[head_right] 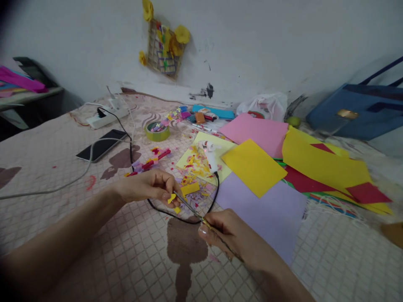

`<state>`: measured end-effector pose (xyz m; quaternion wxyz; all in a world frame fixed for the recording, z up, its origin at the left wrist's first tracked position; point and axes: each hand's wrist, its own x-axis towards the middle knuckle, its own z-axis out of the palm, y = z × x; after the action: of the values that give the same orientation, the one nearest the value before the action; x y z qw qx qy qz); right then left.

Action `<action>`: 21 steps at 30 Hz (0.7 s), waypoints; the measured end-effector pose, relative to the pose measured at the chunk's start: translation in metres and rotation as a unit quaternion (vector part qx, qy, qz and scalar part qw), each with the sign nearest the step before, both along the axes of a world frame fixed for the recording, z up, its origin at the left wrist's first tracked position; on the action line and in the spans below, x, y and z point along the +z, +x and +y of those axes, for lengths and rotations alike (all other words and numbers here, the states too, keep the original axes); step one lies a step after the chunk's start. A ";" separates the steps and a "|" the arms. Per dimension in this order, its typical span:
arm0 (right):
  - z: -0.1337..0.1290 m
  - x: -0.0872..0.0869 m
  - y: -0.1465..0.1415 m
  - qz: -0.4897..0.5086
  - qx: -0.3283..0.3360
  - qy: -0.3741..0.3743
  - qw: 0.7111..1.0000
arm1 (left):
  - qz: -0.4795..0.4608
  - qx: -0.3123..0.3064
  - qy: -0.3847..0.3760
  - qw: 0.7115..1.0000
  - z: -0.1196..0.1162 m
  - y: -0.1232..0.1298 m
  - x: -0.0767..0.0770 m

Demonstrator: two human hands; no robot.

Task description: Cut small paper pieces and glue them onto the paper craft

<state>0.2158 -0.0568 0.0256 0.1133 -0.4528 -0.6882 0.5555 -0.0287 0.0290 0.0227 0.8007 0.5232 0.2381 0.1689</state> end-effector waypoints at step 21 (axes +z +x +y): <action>0.000 0.002 0.002 -0.014 0.021 0.013 1.000 | 0.000 -0.002 -0.014 1.000 0.000 0.000 -0.001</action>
<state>0.2180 -0.0569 0.0272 0.0980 -0.4443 -0.7062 0.5425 -0.0283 0.0288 0.0222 0.8082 0.5124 0.2397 0.1637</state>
